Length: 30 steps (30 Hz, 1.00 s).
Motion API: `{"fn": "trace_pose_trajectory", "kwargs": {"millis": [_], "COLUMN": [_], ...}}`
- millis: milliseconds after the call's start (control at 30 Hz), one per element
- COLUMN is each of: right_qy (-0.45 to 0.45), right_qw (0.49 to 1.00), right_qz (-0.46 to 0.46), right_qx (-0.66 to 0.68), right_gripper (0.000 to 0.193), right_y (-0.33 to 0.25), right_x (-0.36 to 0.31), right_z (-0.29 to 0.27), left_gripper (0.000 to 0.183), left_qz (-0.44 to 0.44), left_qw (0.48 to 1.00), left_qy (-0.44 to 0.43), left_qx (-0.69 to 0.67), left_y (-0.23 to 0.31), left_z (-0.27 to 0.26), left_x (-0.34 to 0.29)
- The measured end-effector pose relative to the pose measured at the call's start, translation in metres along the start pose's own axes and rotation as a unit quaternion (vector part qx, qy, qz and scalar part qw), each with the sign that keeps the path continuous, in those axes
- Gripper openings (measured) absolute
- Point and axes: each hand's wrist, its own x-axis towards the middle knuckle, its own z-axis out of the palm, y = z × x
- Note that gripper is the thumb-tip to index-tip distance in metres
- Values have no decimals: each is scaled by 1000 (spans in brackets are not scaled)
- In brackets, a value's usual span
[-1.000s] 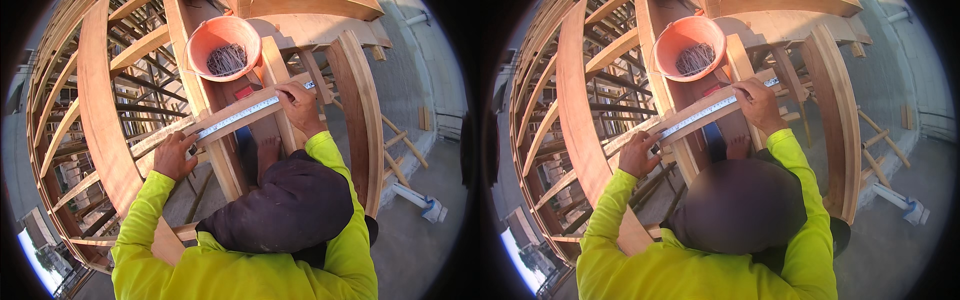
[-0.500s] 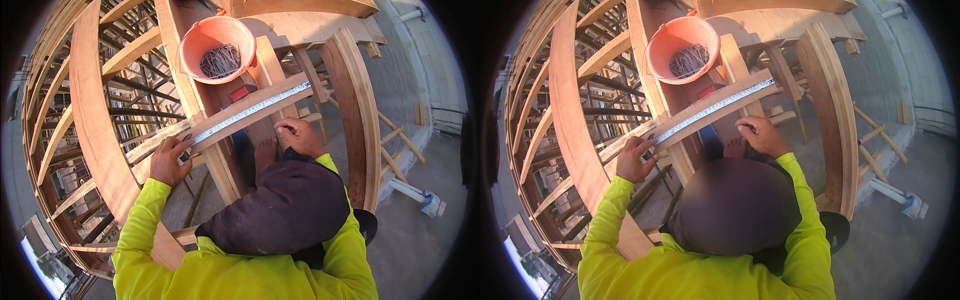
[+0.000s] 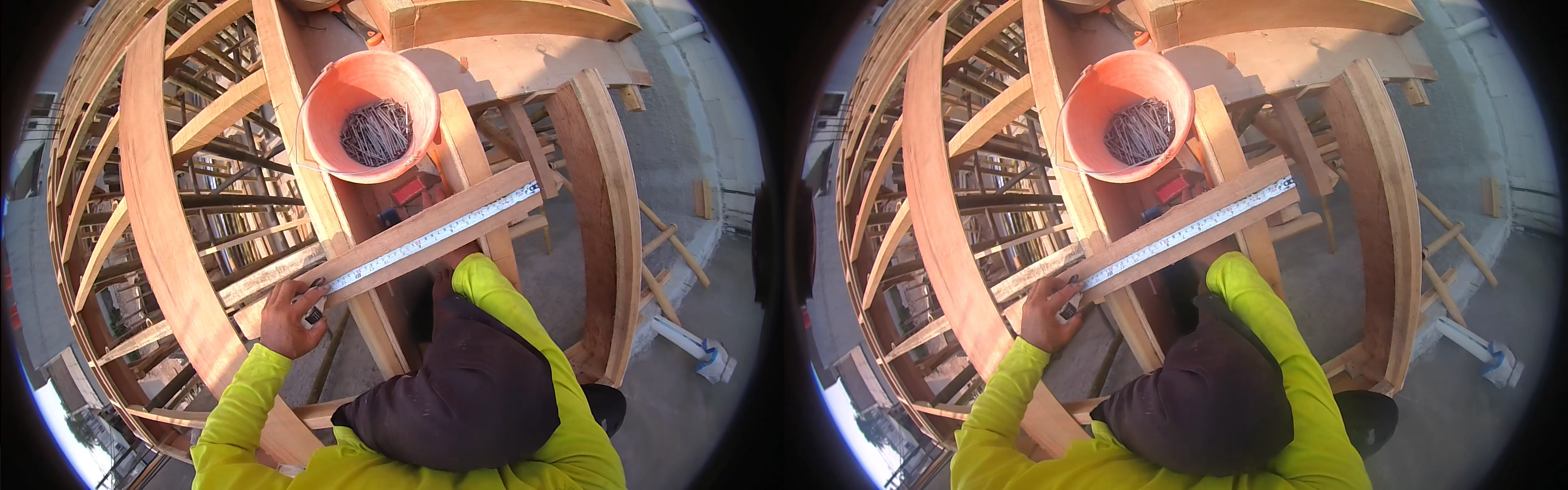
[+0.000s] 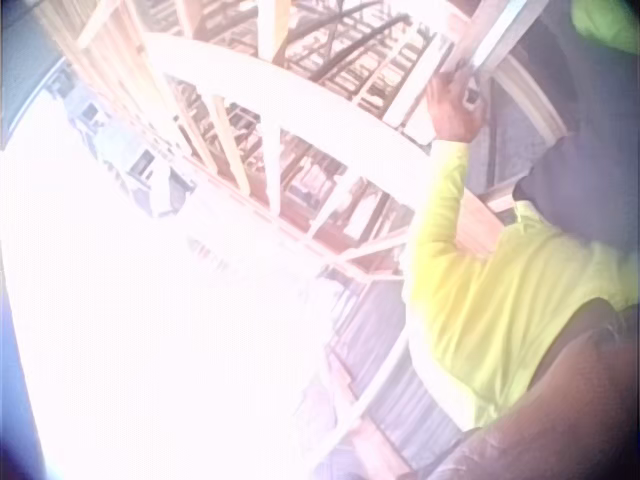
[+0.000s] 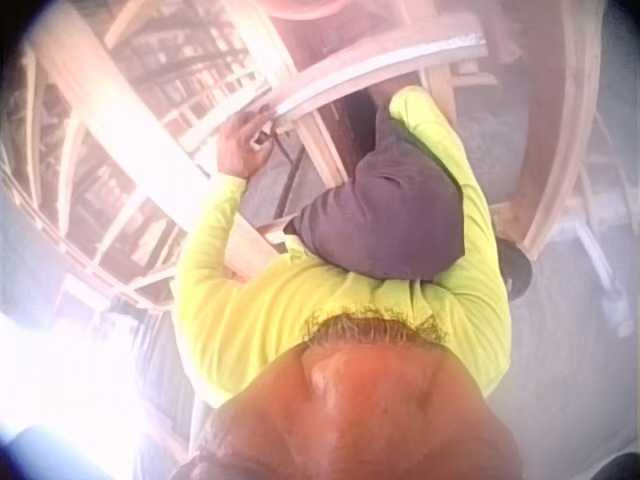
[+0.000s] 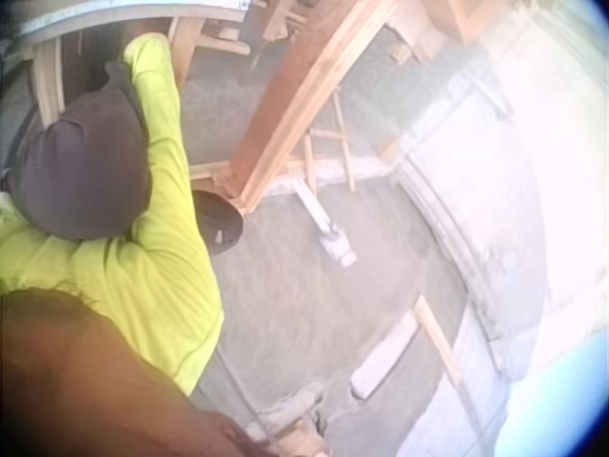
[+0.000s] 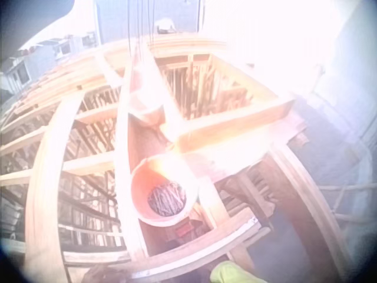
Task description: The person cuts a wooden plank with a hand saw, then uses a hammer to nail the plank into a curved wooden frame. They measure and mark the wood with a tape measure and pencil, continuing to secure pieces with nails.
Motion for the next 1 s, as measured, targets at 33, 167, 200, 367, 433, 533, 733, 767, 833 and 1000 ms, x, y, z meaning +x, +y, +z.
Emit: {"fn": "trace_pose_trajectory", "kwargs": {"millis": [33, 167, 200, 367, 433, 533, 733, 767, 833, 1000], "right_qy": [-21, -28, -11, -10, 24, -14, -163, -209, -111, -50], "right_qw": [999, 993, 990, 986, 980, 988, 967, 960, 979, 968], "right_qz": [13, 108, 142, 166, 176, 100, 178, 166, 170, 204], "right_qx": [-29, -31, -4, 27, 92, -120, -79, -89, 22, 136], "right_gripper": [60, 62, 62, 55, 54, 48, 50, 51, 47, 47], "right_y": [6, 5, 0, -2, -1, 10, 2, 0, -13, -27], "right_x": [8, 48, 57, 102, 111, 112, 82, 66, 13, -61], "right_z": [14, 41, 40, 43, 40, 55, 36, 17, 16, -1], "left_gripper": [52, 53, 53, 53, 54, 55, 57, 57, 57, 59], "left_qz": [-4, 14, 8, -9, -15, -12, -10, -7, -3, 12], "left_qw": [1000, 1000, 1000, 999, 999, 999, 1000, 1000, 1000, 999], "left_qy": [-1, 9, 5, -13, -10, -14, -3, 0, 7, 19], "left_qx": [-10, 4, 9, 32, 28, 26, 29, 28, 28, 25], "left_y": [4, -1, -2, 6, 7, 8, 8, 8, 9, 6], "left_z": [-2, 2, 3, 1, 0, 1, 2, 3, 6, 13], "left_x": [2, 3, 3, 5, 1, 3, 1, 2, 3, 0]}}
